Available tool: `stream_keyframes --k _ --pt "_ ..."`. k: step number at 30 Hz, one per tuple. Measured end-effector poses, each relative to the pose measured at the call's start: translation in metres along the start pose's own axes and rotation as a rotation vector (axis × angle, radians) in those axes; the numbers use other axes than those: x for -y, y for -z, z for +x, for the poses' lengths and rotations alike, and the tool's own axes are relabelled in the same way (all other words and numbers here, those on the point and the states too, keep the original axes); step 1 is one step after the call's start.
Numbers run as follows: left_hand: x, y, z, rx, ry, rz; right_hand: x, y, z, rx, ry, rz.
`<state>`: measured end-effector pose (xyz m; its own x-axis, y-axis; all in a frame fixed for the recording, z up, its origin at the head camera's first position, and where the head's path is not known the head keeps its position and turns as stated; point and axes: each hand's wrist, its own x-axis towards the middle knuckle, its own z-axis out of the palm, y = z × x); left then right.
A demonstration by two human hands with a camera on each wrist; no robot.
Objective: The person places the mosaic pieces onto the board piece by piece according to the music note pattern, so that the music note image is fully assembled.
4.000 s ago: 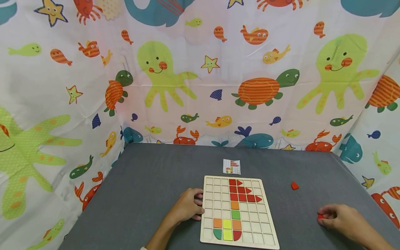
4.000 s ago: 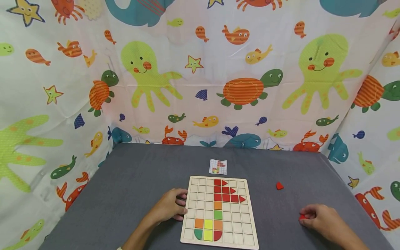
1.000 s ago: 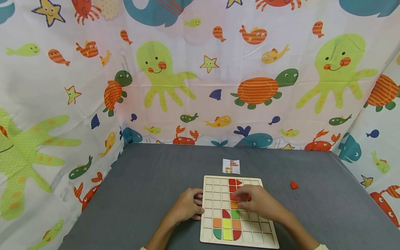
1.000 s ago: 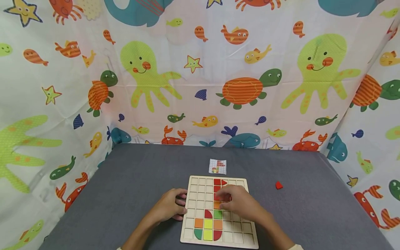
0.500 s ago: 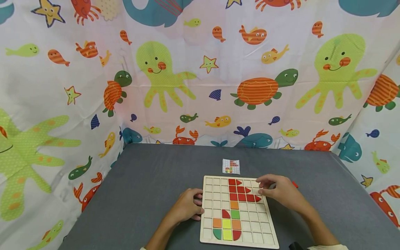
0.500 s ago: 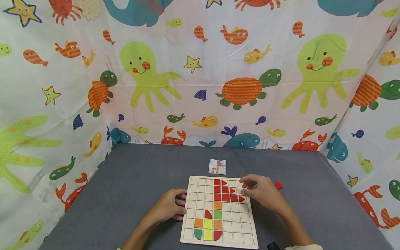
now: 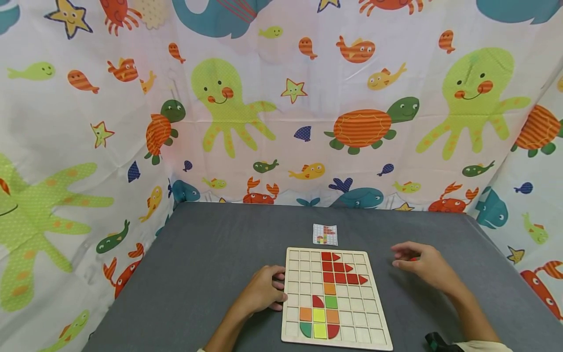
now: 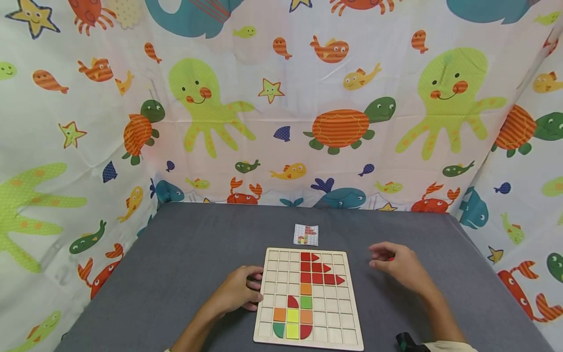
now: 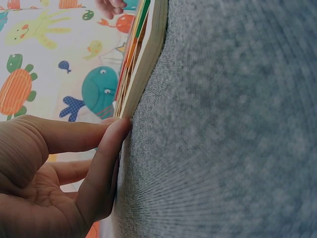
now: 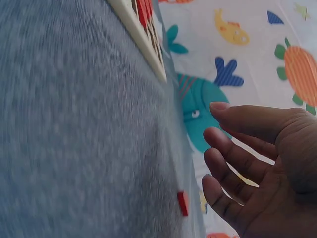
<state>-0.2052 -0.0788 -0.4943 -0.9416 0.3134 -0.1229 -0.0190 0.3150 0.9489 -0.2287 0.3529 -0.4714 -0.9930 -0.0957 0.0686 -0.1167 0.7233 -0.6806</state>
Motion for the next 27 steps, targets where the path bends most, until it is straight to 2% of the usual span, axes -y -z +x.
stream_keyframes --k 5,13,21,27 --pt "0.000 0.000 0.000 -0.003 0.005 -0.001 -0.013 0.007 0.000 0.013 -0.031 -0.023" --pt "-0.002 0.000 -0.001 -0.005 0.009 0.005 -0.031 0.014 -0.003 0.036 -0.028 -0.035" --pt "-0.002 0.001 -0.001 0.000 0.014 0.006 -0.039 0.016 -0.003 0.048 -0.039 -0.085" --pt "-0.001 0.001 0.000 -0.001 0.020 0.015 -0.045 0.018 -0.001 0.061 -0.051 -0.068"
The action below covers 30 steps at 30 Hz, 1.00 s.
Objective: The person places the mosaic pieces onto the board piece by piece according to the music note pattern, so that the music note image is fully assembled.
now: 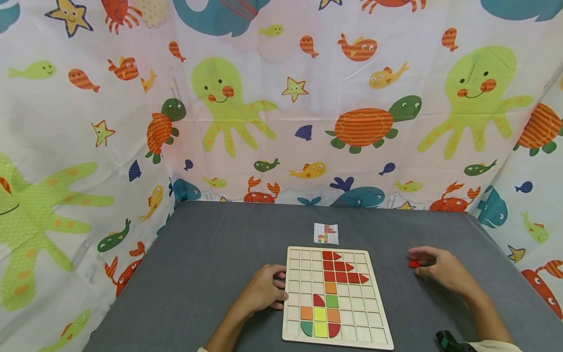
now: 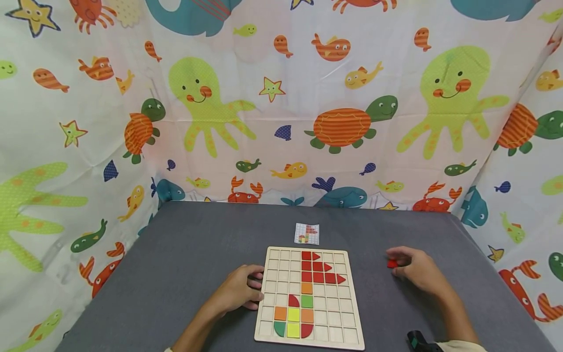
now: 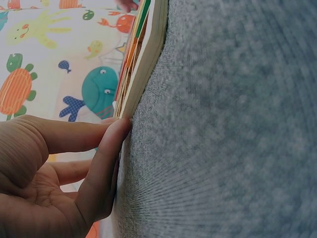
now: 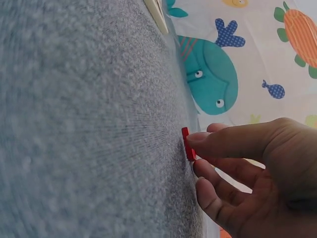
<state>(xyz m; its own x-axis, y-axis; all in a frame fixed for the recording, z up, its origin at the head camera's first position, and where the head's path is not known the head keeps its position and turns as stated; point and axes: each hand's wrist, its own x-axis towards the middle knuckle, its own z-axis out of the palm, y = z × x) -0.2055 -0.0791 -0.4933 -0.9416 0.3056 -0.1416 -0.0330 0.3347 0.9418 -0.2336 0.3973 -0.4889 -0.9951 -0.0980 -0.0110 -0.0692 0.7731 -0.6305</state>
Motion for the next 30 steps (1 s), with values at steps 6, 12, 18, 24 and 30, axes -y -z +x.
stream_keyframes --k 6,12,18,24,30 --pt "-0.002 0.000 0.000 -0.005 -0.001 0.002 -0.003 0.002 0.002 0.002 -0.007 -0.049" --pt "-0.002 -0.001 -0.001 -0.004 0.004 -0.001 -0.004 0.003 0.002 0.015 -0.013 -0.097" --pt "0.000 0.000 -0.001 0.001 -0.003 -0.019 0.001 0.000 0.002 -0.003 -0.002 -0.119" --pt "0.000 0.000 0.001 0.001 -0.011 -0.030 0.017 -0.009 0.003 -0.013 0.020 -0.133" --pt "0.000 0.000 0.001 -0.001 -0.012 -0.026 0.042 -0.019 0.000 -0.017 0.062 -0.074"
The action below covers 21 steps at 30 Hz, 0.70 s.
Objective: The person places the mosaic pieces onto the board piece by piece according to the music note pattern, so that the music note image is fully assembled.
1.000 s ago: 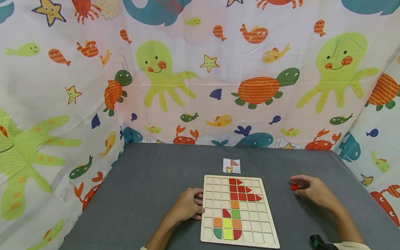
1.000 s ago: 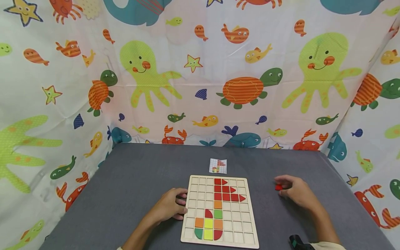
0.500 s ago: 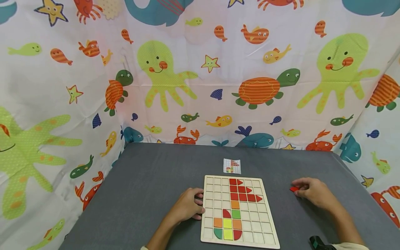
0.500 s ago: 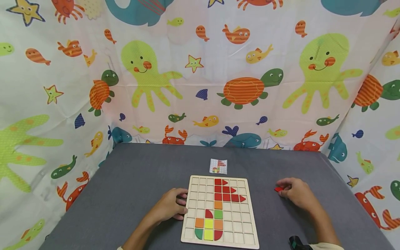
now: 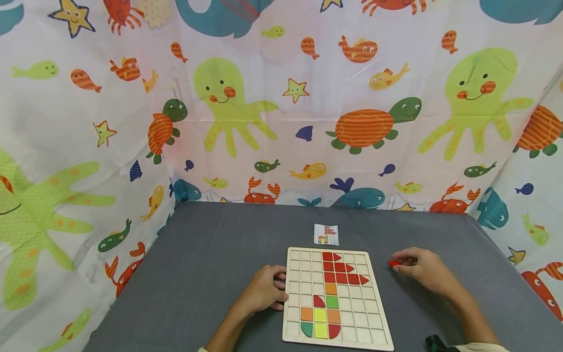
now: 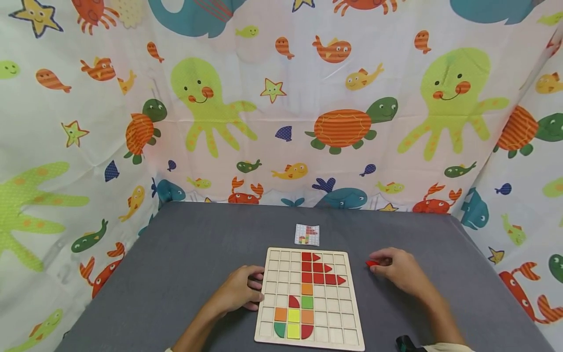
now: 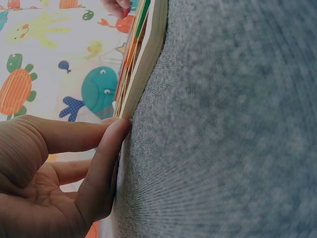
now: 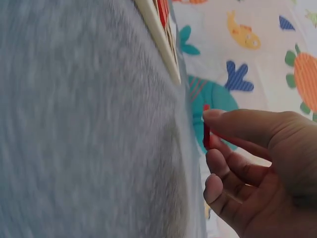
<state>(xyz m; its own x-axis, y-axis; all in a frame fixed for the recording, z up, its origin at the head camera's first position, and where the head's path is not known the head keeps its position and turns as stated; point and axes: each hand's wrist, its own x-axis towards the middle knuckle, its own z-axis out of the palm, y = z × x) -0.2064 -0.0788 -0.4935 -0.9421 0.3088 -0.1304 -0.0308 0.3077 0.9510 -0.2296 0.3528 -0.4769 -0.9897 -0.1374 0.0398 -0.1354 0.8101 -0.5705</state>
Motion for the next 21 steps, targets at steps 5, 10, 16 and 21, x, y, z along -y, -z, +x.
stream_keyframes --k 5,10,16,21 --pt "0.000 -0.001 -0.001 -0.003 0.000 0.005 0.019 -0.009 -0.001 -0.026 0.057 0.023" --pt "0.000 -0.001 -0.001 -0.001 0.001 0.009 0.039 -0.018 -0.002 -0.028 0.148 0.058" --pt "-0.001 -0.001 -0.002 -0.004 0.000 0.018 0.064 -0.030 -0.002 0.031 0.202 0.096" --pt "-0.003 -0.001 -0.003 -0.005 -0.006 0.022 0.083 -0.042 -0.001 0.090 0.243 0.108"
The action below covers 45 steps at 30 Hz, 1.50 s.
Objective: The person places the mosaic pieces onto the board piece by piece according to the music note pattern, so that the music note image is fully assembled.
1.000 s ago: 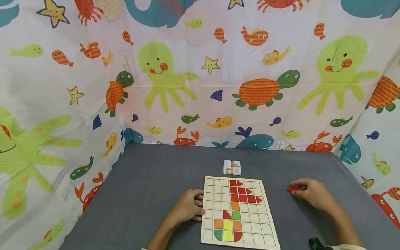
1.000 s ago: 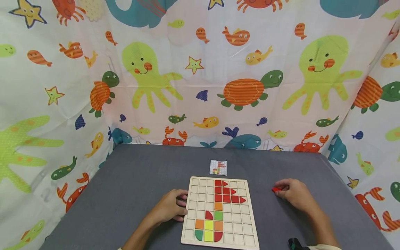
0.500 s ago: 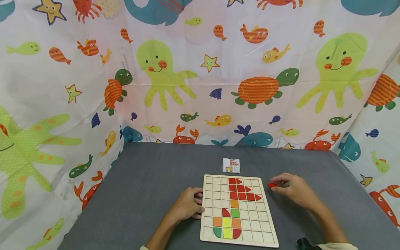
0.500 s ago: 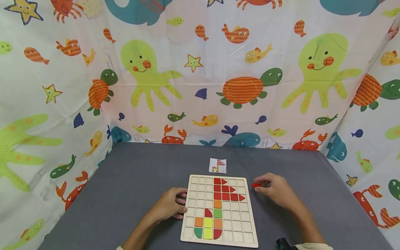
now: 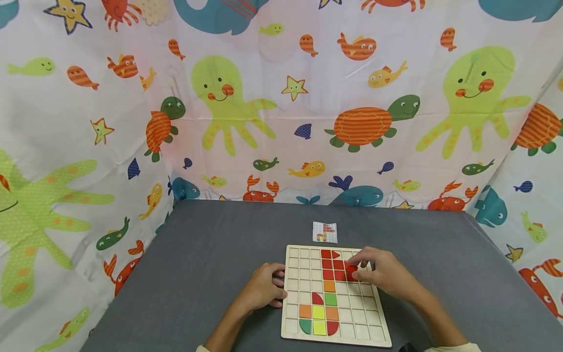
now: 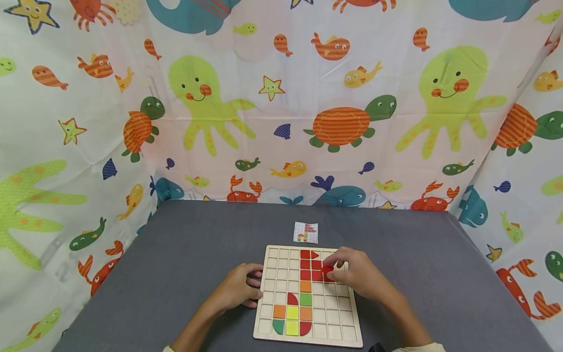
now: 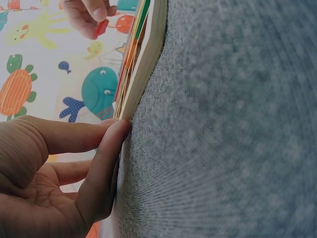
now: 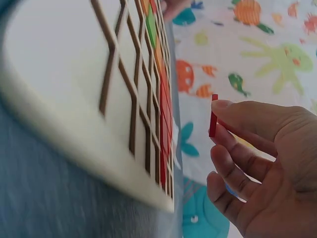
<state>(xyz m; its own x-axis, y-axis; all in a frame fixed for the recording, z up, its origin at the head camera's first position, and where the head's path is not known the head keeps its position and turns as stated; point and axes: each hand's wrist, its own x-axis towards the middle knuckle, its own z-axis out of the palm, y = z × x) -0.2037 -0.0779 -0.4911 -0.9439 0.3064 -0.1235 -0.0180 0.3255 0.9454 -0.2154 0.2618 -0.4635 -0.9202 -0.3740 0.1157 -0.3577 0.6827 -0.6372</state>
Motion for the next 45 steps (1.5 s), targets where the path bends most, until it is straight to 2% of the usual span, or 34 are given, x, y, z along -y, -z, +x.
stream_keyframes --k 15,22,38,45 --pt "0.000 -0.001 0.001 -0.002 0.010 0.020 0.040 -0.041 0.016 0.165 0.086 0.005" --pt "-0.002 0.000 0.001 0.000 0.015 0.015 0.056 -0.056 0.024 0.230 0.121 0.055" --pt "-0.002 0.001 0.001 0.007 0.024 -0.005 0.065 -0.073 0.032 0.290 0.139 0.099" --pt "-0.001 0.000 0.001 0.003 0.022 0.006 0.065 -0.076 0.031 0.305 0.109 0.087"
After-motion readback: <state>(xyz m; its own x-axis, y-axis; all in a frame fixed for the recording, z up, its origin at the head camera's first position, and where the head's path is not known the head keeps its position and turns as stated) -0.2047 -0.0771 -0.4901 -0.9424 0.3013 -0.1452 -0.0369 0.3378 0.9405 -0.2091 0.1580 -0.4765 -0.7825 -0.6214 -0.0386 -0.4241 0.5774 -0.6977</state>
